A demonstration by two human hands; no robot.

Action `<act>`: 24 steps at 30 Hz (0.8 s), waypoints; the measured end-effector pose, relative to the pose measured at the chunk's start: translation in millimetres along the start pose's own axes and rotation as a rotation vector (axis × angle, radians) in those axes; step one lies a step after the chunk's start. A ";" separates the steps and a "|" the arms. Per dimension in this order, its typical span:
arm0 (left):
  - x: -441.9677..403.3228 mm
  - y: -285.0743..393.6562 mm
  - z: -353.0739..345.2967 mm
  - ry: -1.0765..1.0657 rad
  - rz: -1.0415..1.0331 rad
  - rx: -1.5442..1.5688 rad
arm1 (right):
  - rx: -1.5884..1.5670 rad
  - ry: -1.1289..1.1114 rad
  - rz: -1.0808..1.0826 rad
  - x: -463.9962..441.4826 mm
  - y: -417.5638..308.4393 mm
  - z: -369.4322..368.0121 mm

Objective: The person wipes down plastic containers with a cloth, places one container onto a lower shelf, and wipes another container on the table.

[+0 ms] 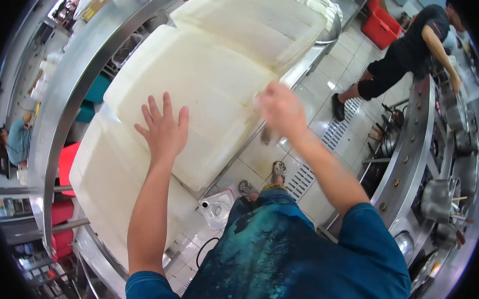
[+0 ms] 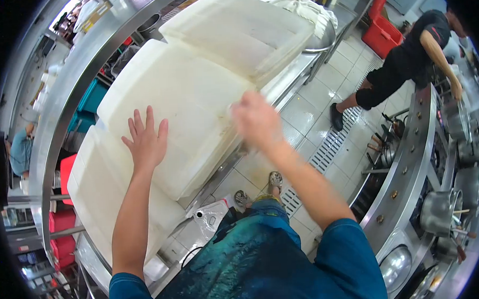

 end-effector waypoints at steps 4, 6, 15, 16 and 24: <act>-1.9 -1.5 -4.7 0.000 0.001 -0.011 | 0.172 0.017 -0.034 -26.7 47.1 9.3; 2.7 -2.3 -1.8 -0.023 -0.010 -0.014 | 0.159 0.005 -0.012 -16.6 28.0 7.3; 38.3 -24.9 -1.1 -0.067 -0.073 -0.036 | -0.175 -0.089 0.069 44.1 -57.0 22.1; 41.0 -26.4 -0.7 -0.072 -0.080 -0.028 | -0.149 -0.052 -0.012 41.1 -33.8 27.3; 48.7 -27.6 -0.1 -0.041 -0.084 -0.015 | -0.276 -0.198 -0.223 3.1 7.2 45.3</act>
Point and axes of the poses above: each hand's wrist, its own x-axis away from the middle knuckle, its own z-axis out of the back of the hand, y = z × x, the point moved 7 cm from there along -x, towards the middle knuckle, and after that the axes turned 6 degrees about z, right-handed, at the moved point
